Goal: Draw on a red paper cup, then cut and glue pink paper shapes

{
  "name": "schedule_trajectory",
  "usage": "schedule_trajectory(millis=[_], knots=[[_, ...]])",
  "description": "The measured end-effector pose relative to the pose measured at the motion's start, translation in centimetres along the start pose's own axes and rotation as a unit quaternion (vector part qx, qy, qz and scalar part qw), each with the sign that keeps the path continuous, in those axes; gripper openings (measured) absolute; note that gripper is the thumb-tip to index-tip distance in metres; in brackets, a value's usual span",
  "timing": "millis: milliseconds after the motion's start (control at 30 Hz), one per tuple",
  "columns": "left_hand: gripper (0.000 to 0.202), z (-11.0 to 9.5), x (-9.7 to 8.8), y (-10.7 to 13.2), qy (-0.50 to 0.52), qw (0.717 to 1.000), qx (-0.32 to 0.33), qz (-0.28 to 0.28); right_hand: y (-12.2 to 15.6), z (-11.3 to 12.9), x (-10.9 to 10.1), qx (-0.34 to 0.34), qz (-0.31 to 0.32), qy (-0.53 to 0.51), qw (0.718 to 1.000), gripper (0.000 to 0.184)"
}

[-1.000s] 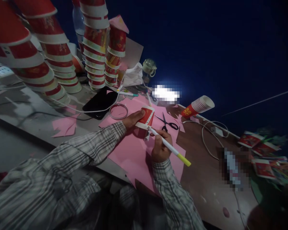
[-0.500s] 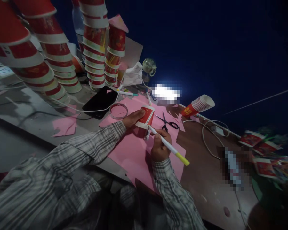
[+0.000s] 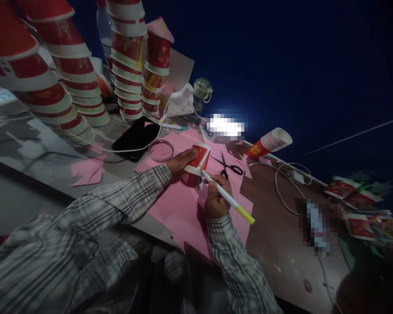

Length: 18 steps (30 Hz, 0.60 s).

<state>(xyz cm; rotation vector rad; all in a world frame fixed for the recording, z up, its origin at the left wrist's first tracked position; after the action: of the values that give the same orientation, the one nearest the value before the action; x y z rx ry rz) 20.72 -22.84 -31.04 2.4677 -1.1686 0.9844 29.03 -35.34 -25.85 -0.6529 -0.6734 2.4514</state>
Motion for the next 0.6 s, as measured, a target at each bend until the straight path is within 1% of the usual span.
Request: schedule_trajectory(millis=[233,400,600], knots=[[0.052,0.24,-0.28,-0.15,-0.005,1.0,0.0,0.001,0.22,-0.49,0.3,0.009,0.02,-0.02,1.0,0.016],[0.055,0.18,-0.33,-0.1,0.007,1.0,-0.012,-0.017,0.31,-0.58,0.22,0.004,0.015,-0.039,0.999,0.014],[0.055,0.07,-0.26,-0.14,0.01,1.0,-0.011,-0.014,0.38,-0.84,0.24,0.015,0.013,-0.053,0.998,0.014]])
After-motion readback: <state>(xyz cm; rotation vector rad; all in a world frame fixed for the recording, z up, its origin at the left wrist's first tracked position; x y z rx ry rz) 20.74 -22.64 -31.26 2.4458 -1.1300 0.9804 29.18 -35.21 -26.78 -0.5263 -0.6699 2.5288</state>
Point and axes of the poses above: each hand's wrist, its own y-axis away from the middle knuckle, its own x-axis out of the palm, z = x × y, the point moved 7 cm from there along -y, towards the middle knuckle, and after that the axes turned 8 degrees about z, right-handed, at the moved point
